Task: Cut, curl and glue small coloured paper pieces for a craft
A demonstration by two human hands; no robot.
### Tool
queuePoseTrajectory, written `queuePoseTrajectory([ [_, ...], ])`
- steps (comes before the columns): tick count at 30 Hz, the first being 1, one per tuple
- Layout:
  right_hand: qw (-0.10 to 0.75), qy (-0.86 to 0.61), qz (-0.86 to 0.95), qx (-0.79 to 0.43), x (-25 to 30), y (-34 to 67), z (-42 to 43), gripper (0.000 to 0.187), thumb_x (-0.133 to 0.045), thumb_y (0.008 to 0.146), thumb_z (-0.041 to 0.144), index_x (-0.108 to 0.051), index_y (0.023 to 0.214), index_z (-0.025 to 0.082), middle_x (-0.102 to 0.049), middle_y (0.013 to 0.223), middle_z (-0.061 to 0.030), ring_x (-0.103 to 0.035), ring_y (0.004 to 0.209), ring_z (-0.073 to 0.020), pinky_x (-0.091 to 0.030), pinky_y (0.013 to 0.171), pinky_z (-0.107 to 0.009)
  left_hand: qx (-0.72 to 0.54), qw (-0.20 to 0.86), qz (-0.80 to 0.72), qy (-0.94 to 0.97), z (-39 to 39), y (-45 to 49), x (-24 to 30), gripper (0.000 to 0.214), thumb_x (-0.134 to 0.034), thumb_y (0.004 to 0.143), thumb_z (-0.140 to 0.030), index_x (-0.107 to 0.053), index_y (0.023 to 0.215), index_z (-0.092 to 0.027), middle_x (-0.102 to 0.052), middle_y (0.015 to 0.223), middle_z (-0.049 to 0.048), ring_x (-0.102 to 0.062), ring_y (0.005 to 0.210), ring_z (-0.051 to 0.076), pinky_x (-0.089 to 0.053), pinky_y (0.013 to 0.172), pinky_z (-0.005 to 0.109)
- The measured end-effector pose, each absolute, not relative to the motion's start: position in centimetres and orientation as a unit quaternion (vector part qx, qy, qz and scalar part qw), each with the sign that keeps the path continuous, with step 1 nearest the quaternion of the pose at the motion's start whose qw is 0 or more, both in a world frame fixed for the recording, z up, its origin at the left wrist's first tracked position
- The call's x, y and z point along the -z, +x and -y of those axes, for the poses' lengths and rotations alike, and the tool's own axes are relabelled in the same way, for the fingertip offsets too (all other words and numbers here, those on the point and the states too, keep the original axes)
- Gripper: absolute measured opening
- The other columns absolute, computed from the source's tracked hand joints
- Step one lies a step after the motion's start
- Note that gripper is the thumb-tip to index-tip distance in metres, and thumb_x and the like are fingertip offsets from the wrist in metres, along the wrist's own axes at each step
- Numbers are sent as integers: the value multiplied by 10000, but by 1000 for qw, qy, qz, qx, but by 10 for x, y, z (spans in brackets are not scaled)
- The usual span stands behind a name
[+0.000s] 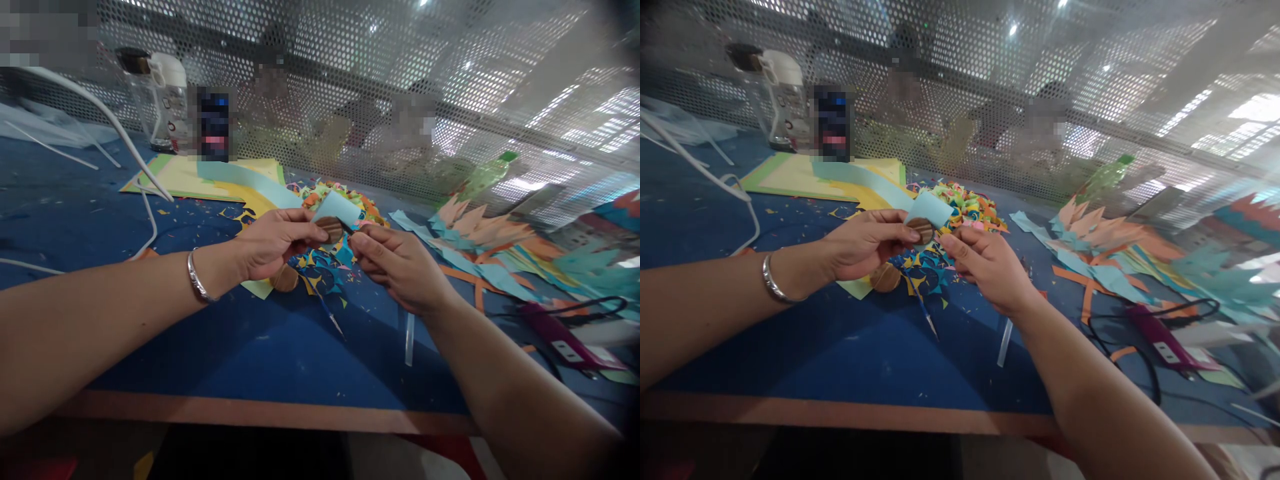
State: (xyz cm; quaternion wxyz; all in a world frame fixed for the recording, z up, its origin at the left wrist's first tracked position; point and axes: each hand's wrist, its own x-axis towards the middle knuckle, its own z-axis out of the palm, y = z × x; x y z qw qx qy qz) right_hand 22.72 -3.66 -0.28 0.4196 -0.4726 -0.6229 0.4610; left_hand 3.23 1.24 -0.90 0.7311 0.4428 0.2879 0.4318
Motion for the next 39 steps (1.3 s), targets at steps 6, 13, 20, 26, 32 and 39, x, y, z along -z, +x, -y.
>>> queuePoseTrajectory([
  [6, 424, -479, 621, -453, 2, 226, 37, 479, -717, 804, 586, -467, 681, 196, -263, 598, 86, -193, 460, -38, -94, 386, -217, -437, 728, -283, 447, -11, 32, 10, 123, -744, 659, -28, -681, 691, -129, -669, 712, -2, -585, 678, 83, -428, 740, 261],
  [13, 418, -477, 631, -447, 2, 227, 37, 479, -714, 816, 571, -452, 672, 197, -241, 566, 99, -190, 444, -35, -106, 380, -204, -434, 700, -310, 474, -9, 33, 9, 116, -722, 664, -39, -704, 725, -136, -678, 720, -5, -591, 691, 92, -435, 778, 277],
  [20, 405, -484, 657, -412, 2, 229, 35, 450, -664, 861, 564, -492, 679, 190, -281, 544, 91, -219, 448, -43, -126, 386, -211, -444, 700, -307, 468, -7, 34, 5, 144, -692, 664, -17, -672, 749, -131, -684, 744, -7, -609, 699, 90, -442, 792, 282],
  [26, 395, -482, 686, -377, 3, 232, 35, 434, -634, 892, 540, -497, 672, 193, -343, 585, 69, -261, 462, -51, -156, 392, -228, -433, 686, -323, 487, -7, 32, 5, 101, -685, 666, -45, -667, 676, -143, -665, 706, -1, -579, 670, 90, -410, 697, 262],
  [32, 384, -484, 709, -339, 3, 234, 34, 439, -605, 917, 525, -484, 651, 197, -380, 577, 57, -280, 470, -62, -185, 409, -243, -444, 665, -330, 502, -10, 31, 9, 75, -725, 636, -113, -672, 613, -161, -626, 668, -3, -480, 622, 91, -335, 616, 272],
  [39, 369, -490, 727, -308, 1, 233, 35, 449, -586, 922, 536, -499, 639, 199, -390, 567, 52, -305, 479, -73, -230, 434, -245, -437, 627, -357, 538, -8, 31, 4, 60, -677, 669, -111, -691, 630, -153, -638, 659, 7, -495, 629, 99, -362, 656, 285],
])
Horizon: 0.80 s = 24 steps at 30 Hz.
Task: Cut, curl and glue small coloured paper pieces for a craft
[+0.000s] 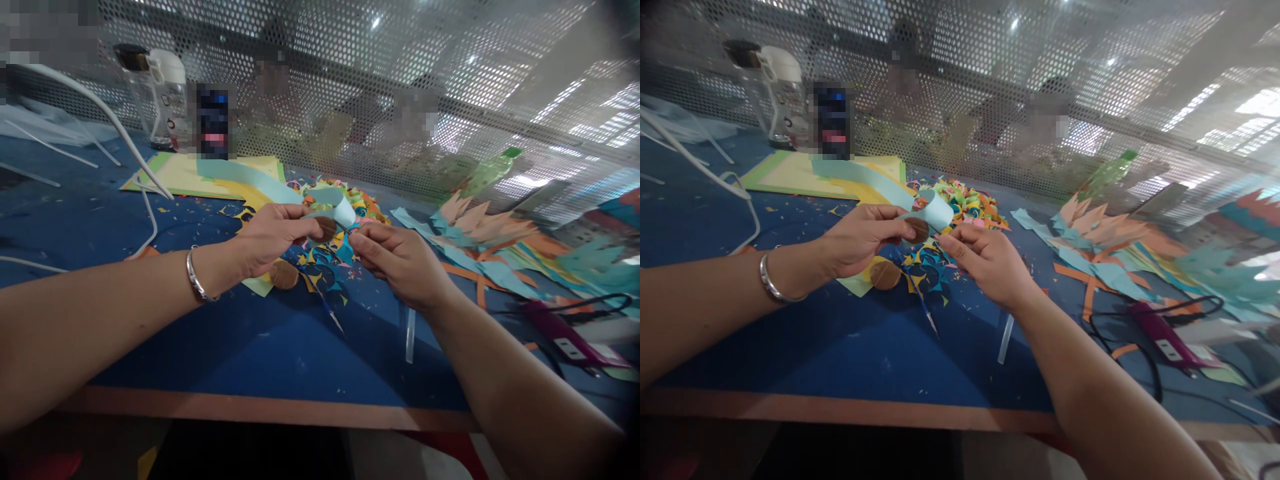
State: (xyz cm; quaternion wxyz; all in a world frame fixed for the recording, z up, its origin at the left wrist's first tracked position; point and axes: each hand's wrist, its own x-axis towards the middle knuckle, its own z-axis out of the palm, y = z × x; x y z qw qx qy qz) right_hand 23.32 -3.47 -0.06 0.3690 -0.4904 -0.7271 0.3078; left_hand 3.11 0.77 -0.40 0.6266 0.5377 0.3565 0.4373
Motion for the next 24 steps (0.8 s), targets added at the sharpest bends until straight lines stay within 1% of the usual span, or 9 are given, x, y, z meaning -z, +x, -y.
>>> queuePoseTrajectory([
  [3, 365, -492, 733, -297, 0, 233, 35, 455, -585, 918, 542, -502, 631, 200, -377, 565, 51, -299, 482, -78, -234, 444, -251, -433, 643, -348, 528, -4, 31, 1, 86, -639, 693, -84, -701, 688, -144, -680, 735, 23, -573, 705, 113, -421, 716, 283],
  [8, 360, -494, 740, -281, 0, 232, 34, 455, -576, 925, 537, -507, 626, 200, -392, 570, 47, -309, 490, -84, -245, 465, -259, -423, 671, -333, 511, -1, 32, 0, 91, -629, 701, -68, -677, 691, -144, -676, 707, 15, -604, 693, 118, -462, 683, 281],
  [13, 348, -494, 752, -264, -1, 233, 34, 434, -565, 933, 525, -534, 648, 199, -400, 554, 49, -326, 493, -87, -263, 485, -264, -425, 640, -357, 531, -2, 32, -1, 106, -638, 705, -58, -691, 669, -142, -669, 675, 10, -588, 669, 104, -433, 656, 261],
  [17, 349, -490, 756, -258, -2, 233, 35, 433, -568, 935, 506, -513, 633, 201, -398, 558, 49, -334, 495, -86, -275, 493, -267, -431, 607, -360, 562, -3, 32, 1, 96, -652, 699, -64, -702, 679, -143, -666, 676, 10, -558, 631, 91, -397, 608, 246],
  [24, 338, -500, 755, -257, -4, 231, 35, 446, -571, 927, 520, -500, 618, 206, -395, 532, 52, -326, 479, -87, -256, 480, -274, -428, 564, -349, 615, -7, 29, 7, 41, -678, 684, -126, -696, 707, -155, -633, 643, 3, -512, 589, 98, -356, 564, 262],
])
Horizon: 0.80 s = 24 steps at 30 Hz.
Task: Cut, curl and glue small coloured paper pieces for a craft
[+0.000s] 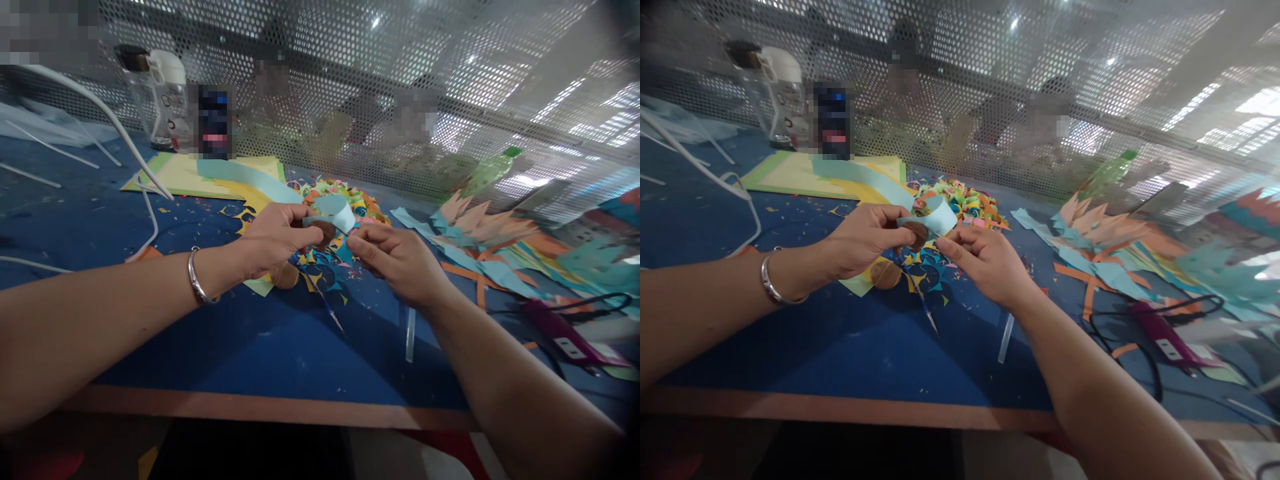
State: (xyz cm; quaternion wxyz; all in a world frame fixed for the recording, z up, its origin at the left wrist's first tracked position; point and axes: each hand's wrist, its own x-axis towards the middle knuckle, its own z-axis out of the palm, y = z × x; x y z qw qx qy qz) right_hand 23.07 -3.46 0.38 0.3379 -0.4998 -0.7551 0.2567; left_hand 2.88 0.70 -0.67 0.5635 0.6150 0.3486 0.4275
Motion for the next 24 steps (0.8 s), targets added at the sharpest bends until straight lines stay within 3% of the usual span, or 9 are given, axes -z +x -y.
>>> queuePoseTrajectory([
  [8, 332, -501, 760, -247, -4, 231, 34, 447, -568, 914, 551, -511, 637, 204, -389, 519, 59, -326, 468, -87, -270, 477, -268, -423, 534, -349, 644, -9, 27, 9, 66, -677, 685, -146, -649, 742, -163, -632, 669, -10, -504, 583, 89, -345, 555, 254],
  [16, 327, -503, 762, -245, -4, 232, 34, 470, -562, 911, 573, -495, 627, 204, -388, 510, 62, -333, 460, -86, -270, 469, -264, -438, 606, -316, 584, -9, 30, 9, 112, -659, 656, -73, -674, 753, -128, -648, 699, -16, -551, 646, 79, -389, 633, 238],
  [24, 336, -497, 763, -240, -1, 233, 34, 448, -569, 918, 547, -510, 639, 201, -387, 531, 61, -336, 464, -80, -266, 467, -261, -432, 630, -352, 541, -8, 32, 7, 112, -689, 644, -101, -704, 749, -134, -663, 732, -5, -532, 649, 80, -334, 599, 248],
])
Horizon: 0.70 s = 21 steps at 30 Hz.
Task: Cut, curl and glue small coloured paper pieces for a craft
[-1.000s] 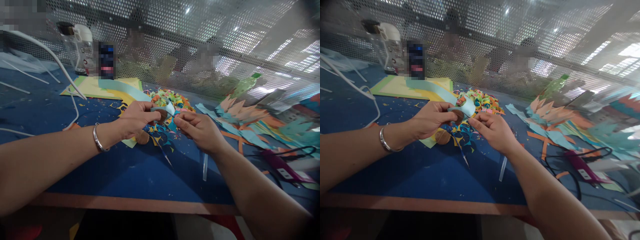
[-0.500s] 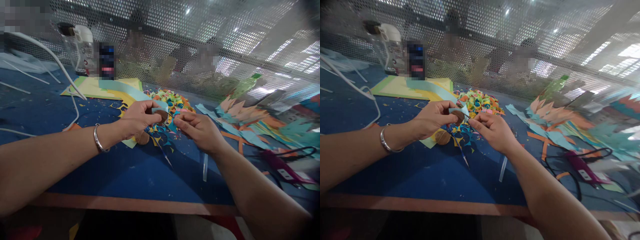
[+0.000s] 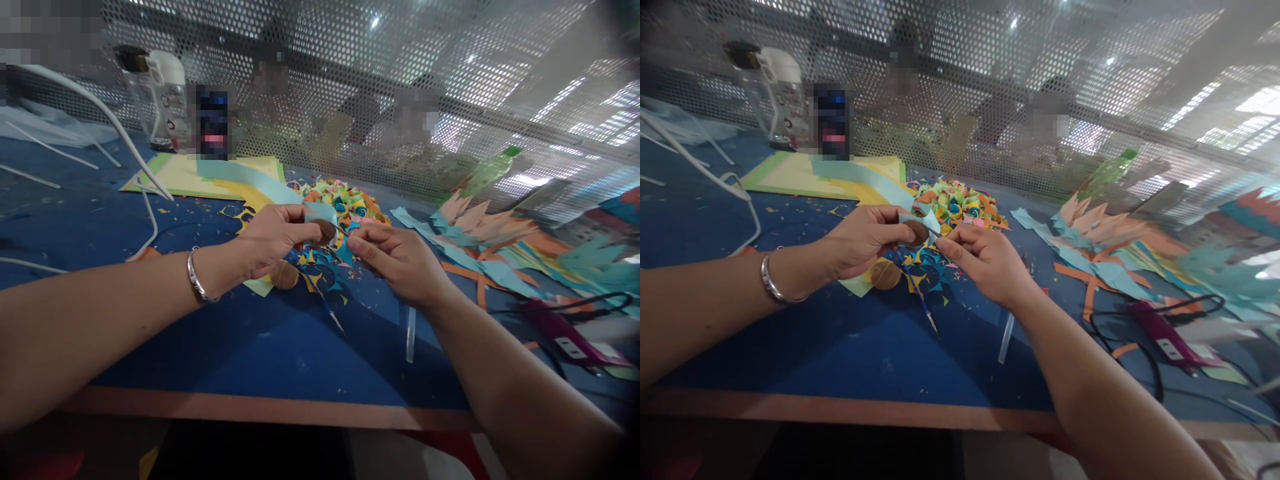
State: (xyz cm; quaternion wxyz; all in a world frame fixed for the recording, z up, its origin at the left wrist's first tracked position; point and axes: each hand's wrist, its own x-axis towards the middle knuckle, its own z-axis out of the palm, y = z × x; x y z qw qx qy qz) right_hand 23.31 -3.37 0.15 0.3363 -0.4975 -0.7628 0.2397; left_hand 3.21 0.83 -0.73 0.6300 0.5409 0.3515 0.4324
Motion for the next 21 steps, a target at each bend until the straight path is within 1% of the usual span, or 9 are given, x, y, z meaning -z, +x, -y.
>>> queuePoseTrajectory([
  [3, 337, -498, 762, -242, -1, 233, 34, 460, -568, 914, 560, -503, 632, 202, -395, 537, 57, -340, 463, -81, -265, 464, -261, -432, 629, -359, 537, -7, 32, 6, 74, -684, 648, -97, -696, 710, -135, -648, 707, -8, -523, 652, 80, -318, 592, 249],
  [7, 336, -497, 762, -242, -3, 232, 34, 467, -570, 906, 571, -488, 626, 205, -393, 530, 57, -337, 460, -84, -262, 457, -262, -431, 638, -360, 526, -7, 33, 7, 71, -668, 651, -84, -690, 689, -139, -643, 700, -10, -522, 645, 82, -334, 607, 254],
  [12, 329, -504, 767, -223, -3, 230, 34, 430, -563, 920, 521, -490, 634, 208, -379, 515, 61, -328, 470, -89, -287, 482, -267, -429, 633, -363, 532, -8, 33, 9, 57, -664, 658, -91, -688, 676, -139, -642, 688, -9, -514, 630, 81, -343, 610, 253],
  [16, 323, -504, 775, -204, -3, 230, 34, 419, -561, 926, 505, -488, 638, 209, -377, 519, 59, -352, 493, -96, -330, 528, -278, -425, 634, -354, 541, -8, 33, 9, 70, -675, 647, -87, -701, 692, -134, -645, 675, -12, -525, 636, 85, -374, 639, 256],
  [21, 320, -507, 774, -201, -3, 230, 34, 406, -556, 930, 490, -500, 645, 207, -381, 521, 61, -367, 498, -97, -347, 549, -281, -425, 636, -350, 541, -7, 33, 9, 76, -674, 645, -77, -700, 692, -130, -653, 677, -10, -542, 651, 85, -395, 660, 252],
])
